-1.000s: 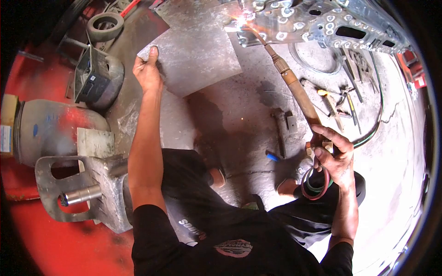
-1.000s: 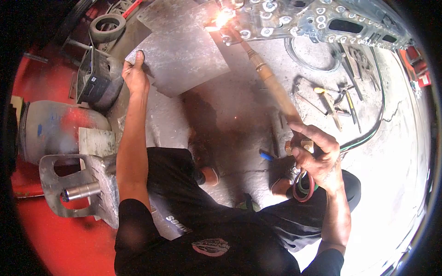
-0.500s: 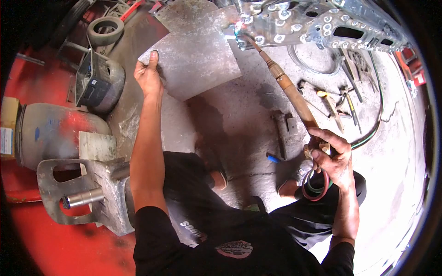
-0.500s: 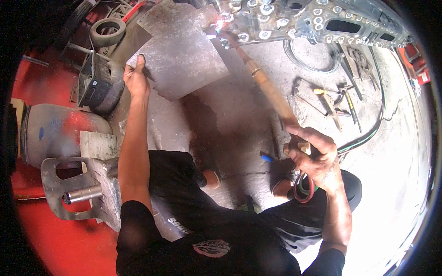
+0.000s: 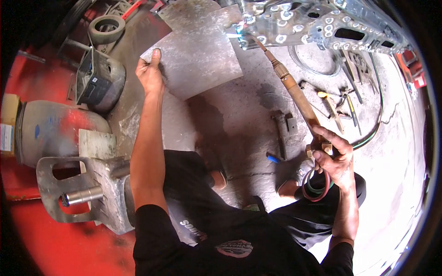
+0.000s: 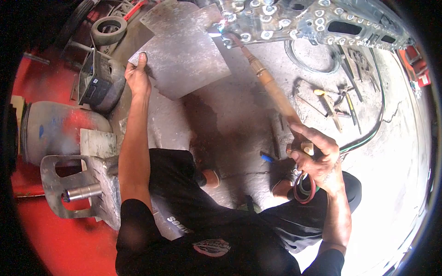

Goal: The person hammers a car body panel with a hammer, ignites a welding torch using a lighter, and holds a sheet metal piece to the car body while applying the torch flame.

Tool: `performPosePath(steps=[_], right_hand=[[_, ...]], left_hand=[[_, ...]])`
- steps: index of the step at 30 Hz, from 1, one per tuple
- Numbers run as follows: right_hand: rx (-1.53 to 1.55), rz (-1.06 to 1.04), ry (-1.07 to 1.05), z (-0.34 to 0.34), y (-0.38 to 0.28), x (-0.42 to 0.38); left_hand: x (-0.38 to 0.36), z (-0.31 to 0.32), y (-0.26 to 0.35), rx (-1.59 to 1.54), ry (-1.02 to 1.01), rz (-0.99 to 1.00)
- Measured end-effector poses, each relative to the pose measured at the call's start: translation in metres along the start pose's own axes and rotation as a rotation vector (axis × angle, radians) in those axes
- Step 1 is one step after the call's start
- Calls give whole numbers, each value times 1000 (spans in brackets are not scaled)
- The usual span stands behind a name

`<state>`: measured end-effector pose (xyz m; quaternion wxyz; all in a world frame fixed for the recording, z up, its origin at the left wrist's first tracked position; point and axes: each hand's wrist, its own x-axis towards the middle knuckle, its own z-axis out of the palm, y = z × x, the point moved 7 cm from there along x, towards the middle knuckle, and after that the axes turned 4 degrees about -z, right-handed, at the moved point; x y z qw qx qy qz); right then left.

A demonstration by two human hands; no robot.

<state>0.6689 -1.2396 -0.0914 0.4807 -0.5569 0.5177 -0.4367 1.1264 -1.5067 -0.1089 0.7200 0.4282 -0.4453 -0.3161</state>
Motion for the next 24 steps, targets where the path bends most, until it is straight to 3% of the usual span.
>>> performPosePath(steps=[24], right_hand=[[64,-26,37,3,-12,2]], left_hand=[[1,-2,-6,-25,-21,-10]])
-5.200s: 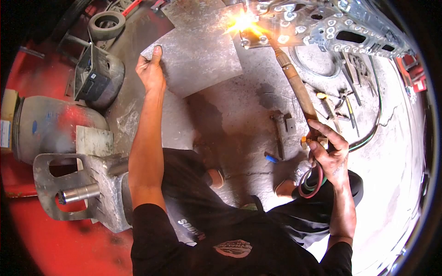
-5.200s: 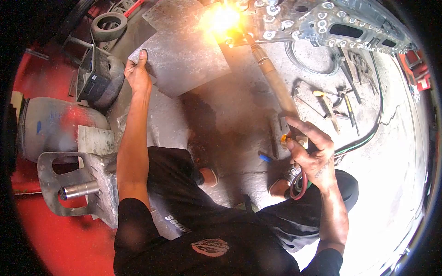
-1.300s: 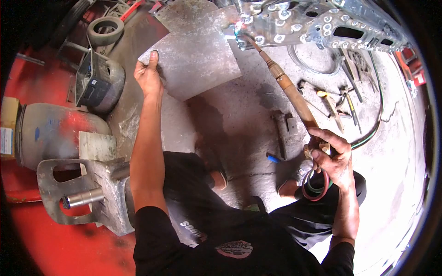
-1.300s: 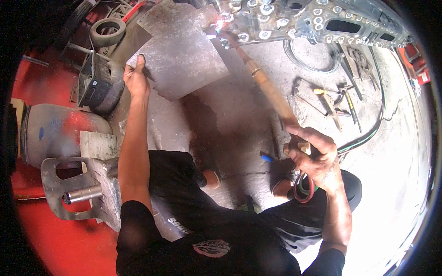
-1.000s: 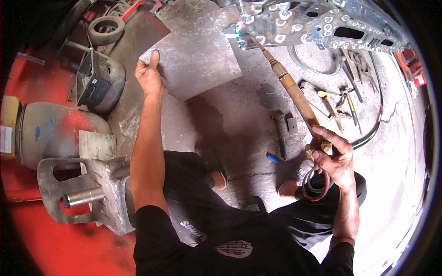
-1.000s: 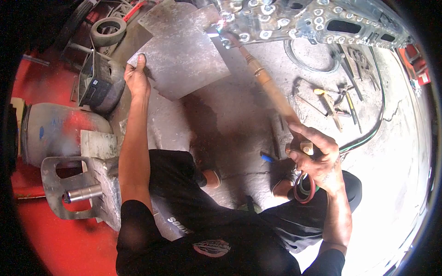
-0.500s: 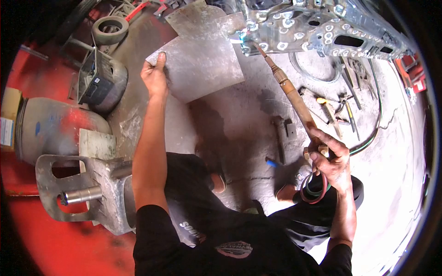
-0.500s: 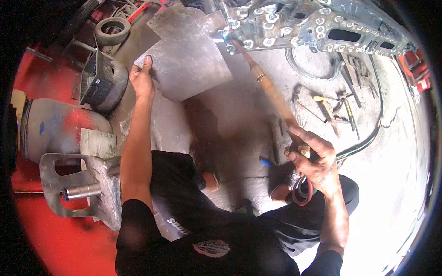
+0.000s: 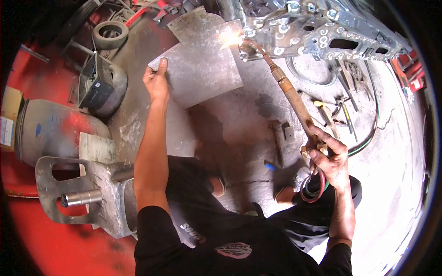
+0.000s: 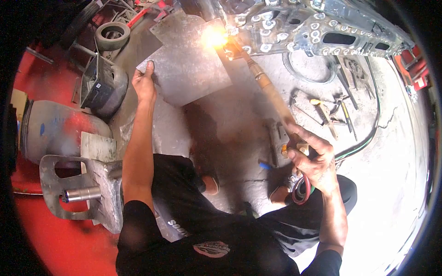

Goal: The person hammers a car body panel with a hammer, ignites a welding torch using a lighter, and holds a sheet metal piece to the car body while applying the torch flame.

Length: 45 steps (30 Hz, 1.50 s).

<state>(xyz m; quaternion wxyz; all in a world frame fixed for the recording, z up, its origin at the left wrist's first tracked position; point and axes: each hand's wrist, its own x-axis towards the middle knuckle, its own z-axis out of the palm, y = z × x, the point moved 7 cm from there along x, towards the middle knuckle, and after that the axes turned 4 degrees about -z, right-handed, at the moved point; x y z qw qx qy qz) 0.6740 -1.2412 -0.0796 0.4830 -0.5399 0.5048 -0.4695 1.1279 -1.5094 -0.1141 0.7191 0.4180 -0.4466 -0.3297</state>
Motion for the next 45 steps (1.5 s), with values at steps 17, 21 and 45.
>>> performPosePath(steps=[17,21,45], right_hand=[[95,-54,43,-1,-32,12],[109,-50,39,3,-21,15],[-97,-85,61,12,-30,16]], left_hand=[[-5,4,5,25,-24,-13],[-7,4,9,54,-35,12],[6,-18,5,157,-56,-49]])
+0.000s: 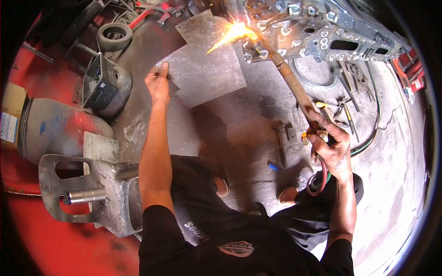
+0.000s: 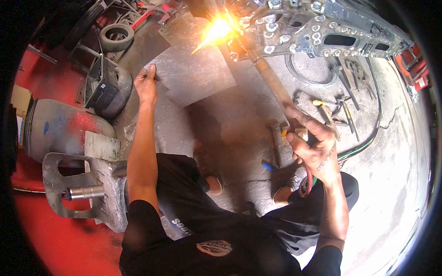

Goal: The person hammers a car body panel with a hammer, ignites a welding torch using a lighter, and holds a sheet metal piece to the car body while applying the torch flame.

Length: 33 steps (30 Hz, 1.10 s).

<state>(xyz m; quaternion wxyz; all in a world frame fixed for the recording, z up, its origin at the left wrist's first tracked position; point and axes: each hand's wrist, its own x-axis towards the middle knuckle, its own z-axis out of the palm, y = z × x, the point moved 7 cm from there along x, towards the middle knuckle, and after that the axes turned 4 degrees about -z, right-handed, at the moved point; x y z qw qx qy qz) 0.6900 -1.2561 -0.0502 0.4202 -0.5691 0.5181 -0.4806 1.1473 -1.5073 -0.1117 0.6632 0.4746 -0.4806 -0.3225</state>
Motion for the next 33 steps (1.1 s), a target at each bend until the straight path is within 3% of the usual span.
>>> performPosePath(steps=[11,33], right_hand=[[0,-70,-19,0,-6,5],[-124,3,-35,-5,-35,8]], left_hand=[[-2,-3,7,48,53,-20],[-8,-2,13,110,42,-73]])
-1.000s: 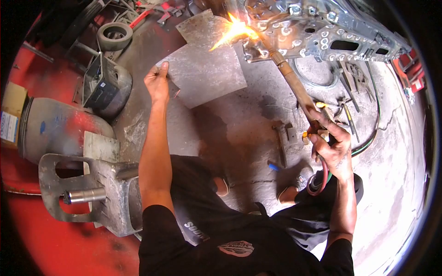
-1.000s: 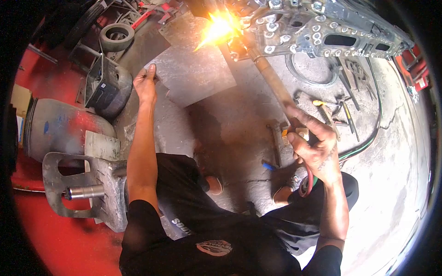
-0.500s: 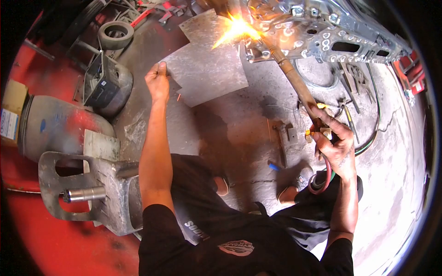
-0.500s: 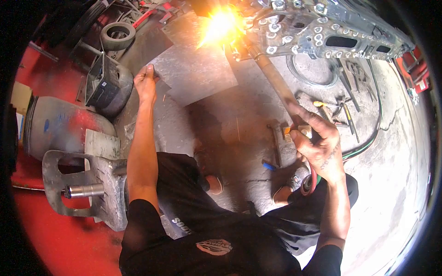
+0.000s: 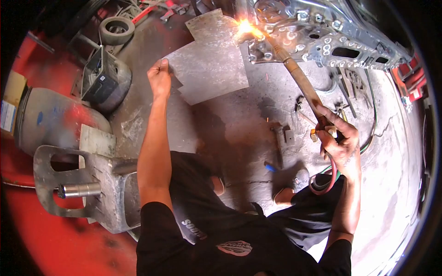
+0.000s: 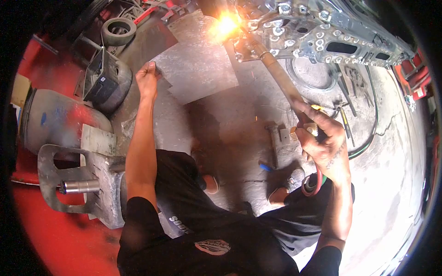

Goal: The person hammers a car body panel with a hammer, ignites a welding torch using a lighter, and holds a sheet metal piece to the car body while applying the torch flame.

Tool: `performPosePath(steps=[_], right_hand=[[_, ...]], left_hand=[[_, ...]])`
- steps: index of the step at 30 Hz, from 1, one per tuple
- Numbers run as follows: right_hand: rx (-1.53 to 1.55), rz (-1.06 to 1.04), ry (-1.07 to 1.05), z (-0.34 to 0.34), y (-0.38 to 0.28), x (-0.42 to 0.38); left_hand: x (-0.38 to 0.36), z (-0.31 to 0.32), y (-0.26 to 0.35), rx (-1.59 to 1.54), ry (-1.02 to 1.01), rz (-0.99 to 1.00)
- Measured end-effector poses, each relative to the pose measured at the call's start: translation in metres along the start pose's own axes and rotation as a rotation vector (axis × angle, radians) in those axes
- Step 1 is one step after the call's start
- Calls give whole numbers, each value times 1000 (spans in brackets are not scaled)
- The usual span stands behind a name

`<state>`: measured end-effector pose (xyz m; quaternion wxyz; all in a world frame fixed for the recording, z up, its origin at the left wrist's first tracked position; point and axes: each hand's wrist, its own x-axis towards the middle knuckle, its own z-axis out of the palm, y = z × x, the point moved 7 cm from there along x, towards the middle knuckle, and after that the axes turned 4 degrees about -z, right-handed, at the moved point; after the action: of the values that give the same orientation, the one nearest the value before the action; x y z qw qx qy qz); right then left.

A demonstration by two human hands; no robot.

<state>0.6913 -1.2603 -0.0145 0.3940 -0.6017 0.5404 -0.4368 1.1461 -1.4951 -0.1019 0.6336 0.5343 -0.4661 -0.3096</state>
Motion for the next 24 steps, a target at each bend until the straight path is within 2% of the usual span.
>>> performPosePath(steps=[24], right_hand=[[-55,36,-16,-4,-5,4]], left_hand=[[2,-3,-5,44,28,25]])
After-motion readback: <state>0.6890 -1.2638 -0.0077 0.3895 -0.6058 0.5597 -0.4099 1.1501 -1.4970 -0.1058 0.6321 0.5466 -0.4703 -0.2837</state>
